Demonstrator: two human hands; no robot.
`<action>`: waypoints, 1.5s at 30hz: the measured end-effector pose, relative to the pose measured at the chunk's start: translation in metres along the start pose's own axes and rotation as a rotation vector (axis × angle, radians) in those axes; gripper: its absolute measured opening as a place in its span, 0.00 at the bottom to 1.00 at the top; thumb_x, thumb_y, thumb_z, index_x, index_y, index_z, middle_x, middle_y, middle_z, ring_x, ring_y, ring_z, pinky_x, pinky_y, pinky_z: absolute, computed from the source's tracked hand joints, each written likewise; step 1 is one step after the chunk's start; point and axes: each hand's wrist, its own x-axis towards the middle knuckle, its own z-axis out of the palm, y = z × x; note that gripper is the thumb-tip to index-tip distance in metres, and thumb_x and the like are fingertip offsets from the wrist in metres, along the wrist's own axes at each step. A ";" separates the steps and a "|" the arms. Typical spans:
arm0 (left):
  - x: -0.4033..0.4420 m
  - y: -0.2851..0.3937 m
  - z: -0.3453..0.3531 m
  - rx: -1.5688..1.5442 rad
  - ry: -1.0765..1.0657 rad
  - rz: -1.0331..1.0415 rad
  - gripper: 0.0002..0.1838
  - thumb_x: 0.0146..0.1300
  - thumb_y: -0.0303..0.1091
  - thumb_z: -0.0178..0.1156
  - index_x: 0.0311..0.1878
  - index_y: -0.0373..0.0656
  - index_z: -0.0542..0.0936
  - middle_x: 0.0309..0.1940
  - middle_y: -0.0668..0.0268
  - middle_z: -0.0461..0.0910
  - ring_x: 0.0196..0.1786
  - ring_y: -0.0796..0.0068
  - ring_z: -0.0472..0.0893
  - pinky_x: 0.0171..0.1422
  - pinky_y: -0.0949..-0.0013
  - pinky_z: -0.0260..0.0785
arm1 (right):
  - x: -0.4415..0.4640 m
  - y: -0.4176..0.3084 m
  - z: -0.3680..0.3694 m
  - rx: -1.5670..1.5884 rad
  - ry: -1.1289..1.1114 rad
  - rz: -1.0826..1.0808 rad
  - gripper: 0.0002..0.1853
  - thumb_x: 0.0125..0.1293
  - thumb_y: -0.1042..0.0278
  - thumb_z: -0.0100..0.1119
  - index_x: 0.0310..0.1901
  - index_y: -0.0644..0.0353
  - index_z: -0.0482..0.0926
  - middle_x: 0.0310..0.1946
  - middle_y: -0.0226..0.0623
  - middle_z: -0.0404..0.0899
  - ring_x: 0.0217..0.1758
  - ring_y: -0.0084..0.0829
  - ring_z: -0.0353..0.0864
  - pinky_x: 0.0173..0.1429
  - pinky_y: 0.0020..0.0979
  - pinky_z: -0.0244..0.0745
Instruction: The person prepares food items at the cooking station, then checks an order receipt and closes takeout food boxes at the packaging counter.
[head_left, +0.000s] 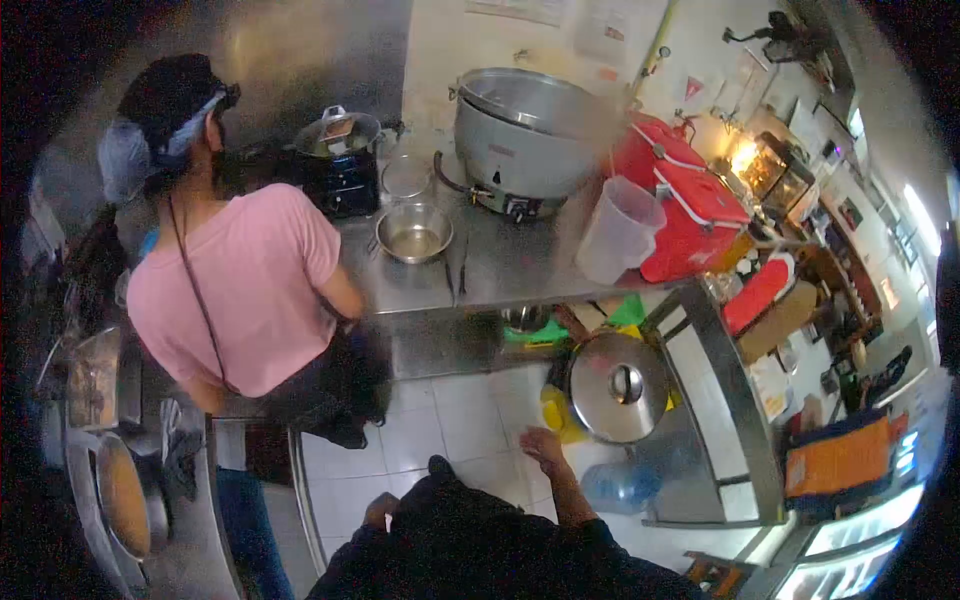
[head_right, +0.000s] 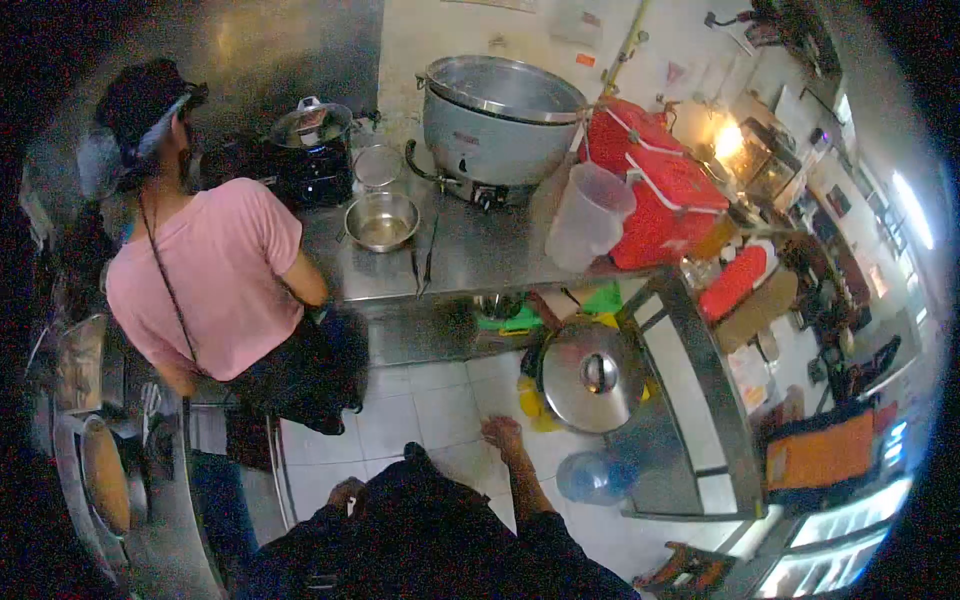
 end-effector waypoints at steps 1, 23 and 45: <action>0.041 -0.008 0.010 0.202 0.083 0.589 0.09 0.62 0.30 0.45 0.28 0.37 0.71 0.21 0.66 0.70 0.25 0.76 0.70 0.29 0.74 0.63 | 0.037 -0.015 -0.006 -0.195 -0.103 -0.265 0.14 0.60 0.67 0.50 0.46 0.63 0.69 0.36 0.38 0.75 0.41 0.32 0.76 0.45 0.33 0.73; 0.148 0.265 0.096 -0.003 0.868 0.293 0.14 0.53 0.37 0.50 0.40 0.42 0.75 0.37 0.64 0.75 0.41 0.71 0.72 0.44 0.67 0.65 | 0.385 -0.419 0.467 -0.199 -0.860 -0.183 0.23 0.60 0.71 0.49 0.58 0.58 0.62 0.21 0.30 0.68 0.23 0.23 0.67 0.28 0.23 0.63; 0.285 0.265 0.017 0.217 -0.083 0.158 0.14 0.61 0.32 0.41 0.48 0.38 0.67 0.39 0.62 0.71 0.40 0.70 0.71 0.43 0.69 0.65 | 0.296 -0.311 0.187 -0.224 -0.307 -0.269 0.07 0.58 0.69 0.54 0.37 0.60 0.76 0.24 0.28 0.72 0.23 0.18 0.68 0.25 0.22 0.64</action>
